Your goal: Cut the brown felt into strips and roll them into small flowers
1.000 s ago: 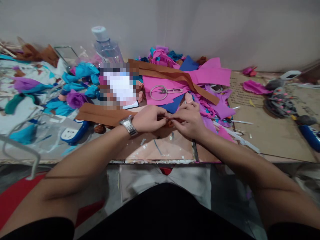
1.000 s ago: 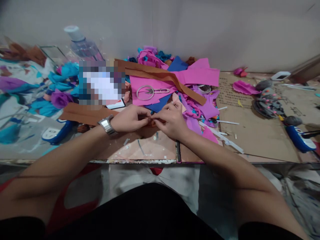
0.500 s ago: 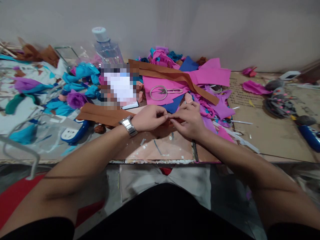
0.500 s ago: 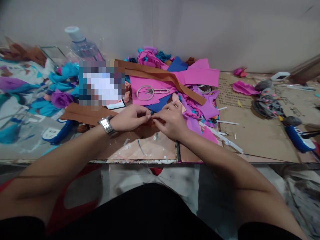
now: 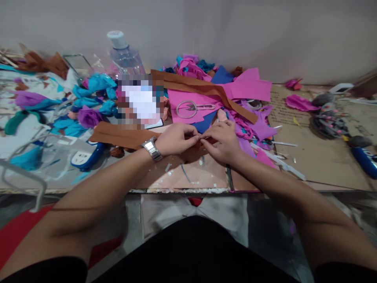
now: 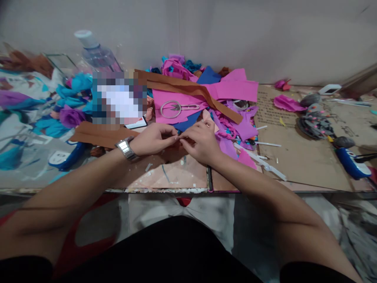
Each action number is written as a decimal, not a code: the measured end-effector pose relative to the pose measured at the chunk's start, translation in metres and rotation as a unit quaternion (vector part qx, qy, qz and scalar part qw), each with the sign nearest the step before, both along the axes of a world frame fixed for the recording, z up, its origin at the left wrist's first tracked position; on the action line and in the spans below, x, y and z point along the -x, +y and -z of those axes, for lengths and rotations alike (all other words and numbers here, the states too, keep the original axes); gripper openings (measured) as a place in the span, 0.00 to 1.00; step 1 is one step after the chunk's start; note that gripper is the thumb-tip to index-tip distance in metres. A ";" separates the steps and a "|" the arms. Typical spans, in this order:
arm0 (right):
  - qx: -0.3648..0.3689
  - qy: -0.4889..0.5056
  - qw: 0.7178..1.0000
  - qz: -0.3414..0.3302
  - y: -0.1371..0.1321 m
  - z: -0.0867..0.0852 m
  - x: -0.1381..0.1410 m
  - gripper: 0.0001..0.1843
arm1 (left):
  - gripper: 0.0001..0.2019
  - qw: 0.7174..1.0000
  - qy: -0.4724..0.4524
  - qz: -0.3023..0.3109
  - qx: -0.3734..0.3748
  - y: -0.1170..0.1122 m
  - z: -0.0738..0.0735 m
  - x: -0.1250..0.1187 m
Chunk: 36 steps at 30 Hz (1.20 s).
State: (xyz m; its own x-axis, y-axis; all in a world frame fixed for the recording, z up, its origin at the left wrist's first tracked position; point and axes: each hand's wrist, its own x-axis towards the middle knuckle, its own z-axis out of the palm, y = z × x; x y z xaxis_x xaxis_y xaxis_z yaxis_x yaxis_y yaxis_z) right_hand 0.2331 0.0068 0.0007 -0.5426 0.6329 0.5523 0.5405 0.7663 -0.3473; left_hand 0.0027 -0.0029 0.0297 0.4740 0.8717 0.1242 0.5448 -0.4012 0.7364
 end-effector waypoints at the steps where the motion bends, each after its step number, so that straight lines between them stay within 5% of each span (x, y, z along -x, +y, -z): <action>1: 0.006 0.005 1.000 0.002 0.001 0.000 0.000 0.05 | 0.14 1.000 -0.001 -0.001 -0.003 0.000 0.000 0.000; 36: 0.063 0.034 0.997 -0.007 0.004 0.000 0.003 0.04 | 0.15 0.997 0.038 -0.017 -0.060 -0.005 0.001 -0.003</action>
